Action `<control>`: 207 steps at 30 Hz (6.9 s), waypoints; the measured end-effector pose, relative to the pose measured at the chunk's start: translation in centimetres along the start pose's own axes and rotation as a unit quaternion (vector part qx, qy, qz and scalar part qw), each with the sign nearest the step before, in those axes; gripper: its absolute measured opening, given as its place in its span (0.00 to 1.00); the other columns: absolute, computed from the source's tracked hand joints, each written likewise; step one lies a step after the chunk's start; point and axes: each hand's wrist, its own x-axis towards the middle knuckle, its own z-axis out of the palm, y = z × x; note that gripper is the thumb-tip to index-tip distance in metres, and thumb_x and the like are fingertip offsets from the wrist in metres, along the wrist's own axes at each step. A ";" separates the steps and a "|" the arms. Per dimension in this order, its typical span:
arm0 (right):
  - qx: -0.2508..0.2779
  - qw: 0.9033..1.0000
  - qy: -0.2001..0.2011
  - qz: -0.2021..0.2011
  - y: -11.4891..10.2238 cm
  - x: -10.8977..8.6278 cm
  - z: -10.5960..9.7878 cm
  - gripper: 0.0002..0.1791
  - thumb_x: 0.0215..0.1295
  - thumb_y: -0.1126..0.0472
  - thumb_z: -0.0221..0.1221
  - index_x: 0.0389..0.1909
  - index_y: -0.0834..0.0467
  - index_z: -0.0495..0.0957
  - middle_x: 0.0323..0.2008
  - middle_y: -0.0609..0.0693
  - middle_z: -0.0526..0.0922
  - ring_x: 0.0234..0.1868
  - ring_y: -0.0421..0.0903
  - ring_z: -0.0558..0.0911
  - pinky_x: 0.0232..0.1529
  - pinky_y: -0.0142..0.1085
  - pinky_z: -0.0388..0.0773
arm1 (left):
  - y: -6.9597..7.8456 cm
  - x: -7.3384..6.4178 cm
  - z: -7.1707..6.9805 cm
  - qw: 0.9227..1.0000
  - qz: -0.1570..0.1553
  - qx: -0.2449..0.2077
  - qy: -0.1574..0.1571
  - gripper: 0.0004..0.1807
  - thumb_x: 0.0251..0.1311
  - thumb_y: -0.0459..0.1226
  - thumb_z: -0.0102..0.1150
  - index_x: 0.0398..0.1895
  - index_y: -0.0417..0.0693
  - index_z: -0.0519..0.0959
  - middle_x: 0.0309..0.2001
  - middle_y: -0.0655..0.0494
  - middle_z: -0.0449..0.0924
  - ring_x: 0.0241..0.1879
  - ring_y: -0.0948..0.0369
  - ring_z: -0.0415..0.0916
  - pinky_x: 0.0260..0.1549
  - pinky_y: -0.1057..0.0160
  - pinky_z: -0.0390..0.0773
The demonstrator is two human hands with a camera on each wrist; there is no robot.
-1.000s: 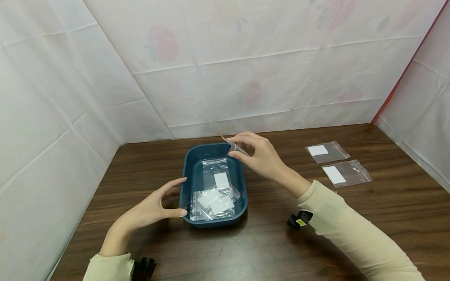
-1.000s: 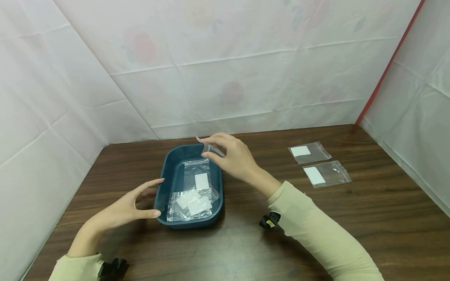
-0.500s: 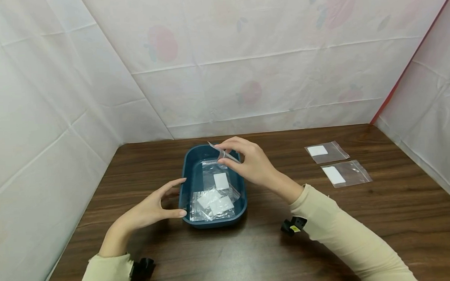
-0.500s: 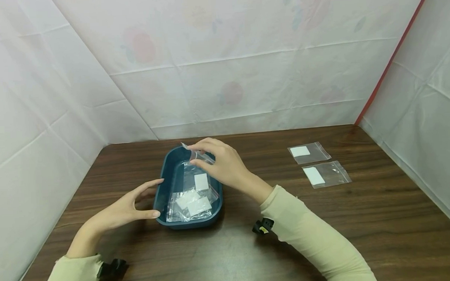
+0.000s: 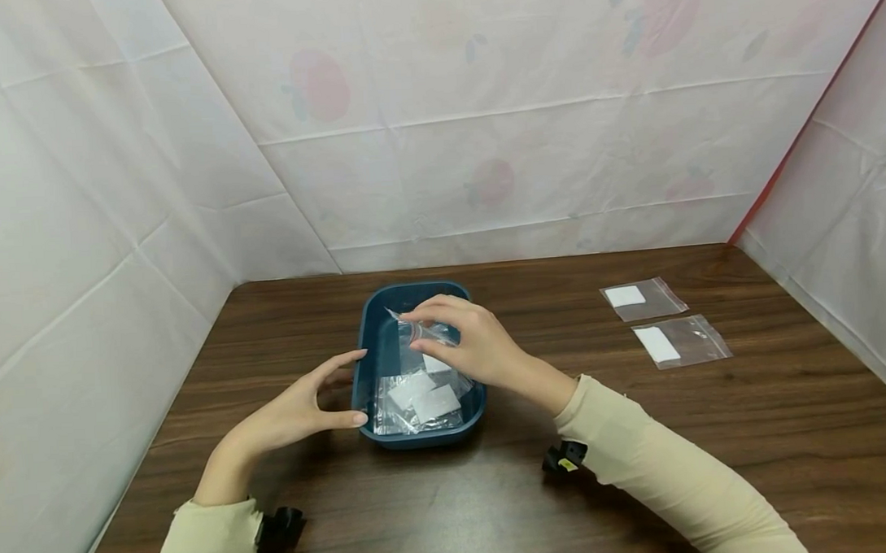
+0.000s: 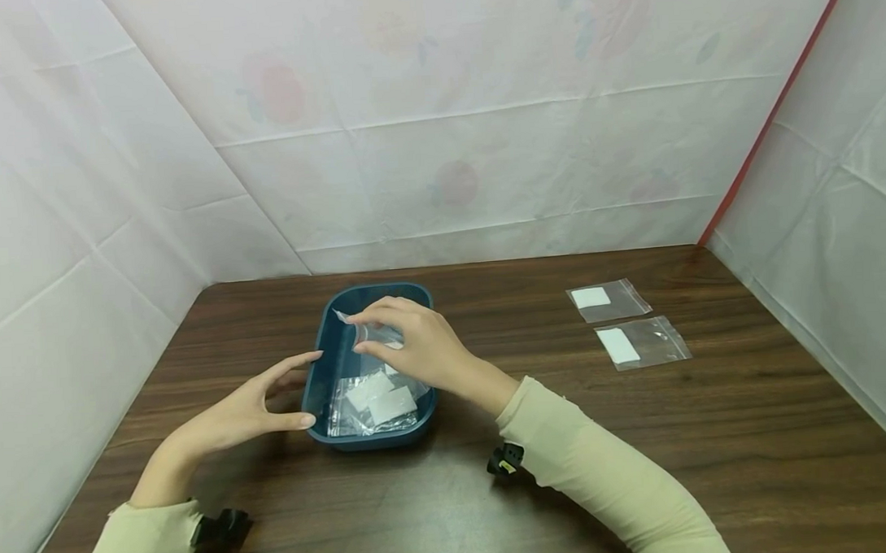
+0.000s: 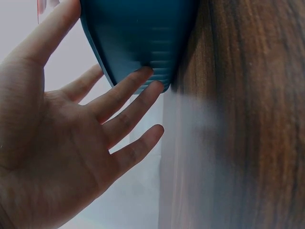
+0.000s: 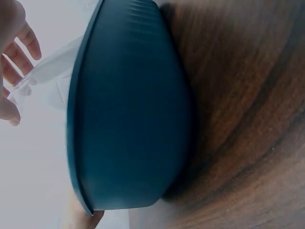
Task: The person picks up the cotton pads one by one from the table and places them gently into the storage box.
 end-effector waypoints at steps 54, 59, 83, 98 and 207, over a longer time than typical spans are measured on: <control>-0.030 0.992 -0.091 0.078 1.2 -2.9 0.9 0.23 0.63 0.57 0.69 0.58 0.54 0.80 0.54 0.48 0.80 0.48 0.47 0.80 0.43 0.45 0.81 | 0.0 0.1 0.0 1.000 0.000 -0.009 -0.006 0.47 0.61 0.45 0.68 0.78 0.53 0.52 0.73 0.41 0.56 0.71 0.39 0.54 0.60 0.32 0.61; -0.031 0.993 -0.078 0.083 0.9 -3.2 -0.2 0.23 0.62 0.58 0.69 0.59 0.55 0.80 0.53 0.48 0.80 0.47 0.46 0.79 0.42 0.46 0.80 | 0.0 0.0 0.0 1.000 -0.002 -0.012 -0.005 0.47 0.61 0.45 0.69 0.78 0.54 0.52 0.74 0.42 0.55 0.71 0.39 0.54 0.60 0.32 0.61; -0.075 0.990 -0.054 0.103 0.3 -5.6 -5.7 0.23 0.60 0.60 0.70 0.57 0.56 0.80 0.52 0.46 0.81 0.49 0.47 0.80 0.48 0.42 0.78 | 0.0 -0.1 0.0 1.000 0.004 -0.017 -0.006 0.47 0.61 0.44 0.69 0.78 0.55 0.52 0.75 0.44 0.52 0.71 0.39 0.53 0.60 0.32 0.60; -0.097 0.983 -0.032 0.150 1.3 -8.3 -9.0 0.24 0.61 0.62 0.69 0.59 0.52 0.79 0.52 0.45 0.81 0.50 0.49 0.80 0.48 0.44 0.78 | 0.0 -0.1 0.0 1.000 0.006 -0.015 -0.005 0.47 0.61 0.45 0.69 0.78 0.53 0.52 0.75 0.44 0.53 0.71 0.40 0.53 0.61 0.33 0.61; -0.200 0.889 -0.075 0.406 12.3 -22.8 -27.3 0.30 0.58 0.56 0.72 0.57 0.67 0.77 0.45 0.66 0.83 0.35 0.30 0.75 0.30 0.33 0.73 | -0.2 0.1 0.0 1.000 0.008 -0.008 -0.003 0.46 0.60 0.45 0.69 0.78 0.56 0.53 0.74 0.45 0.55 0.71 0.41 0.55 0.60 0.33 0.62</control>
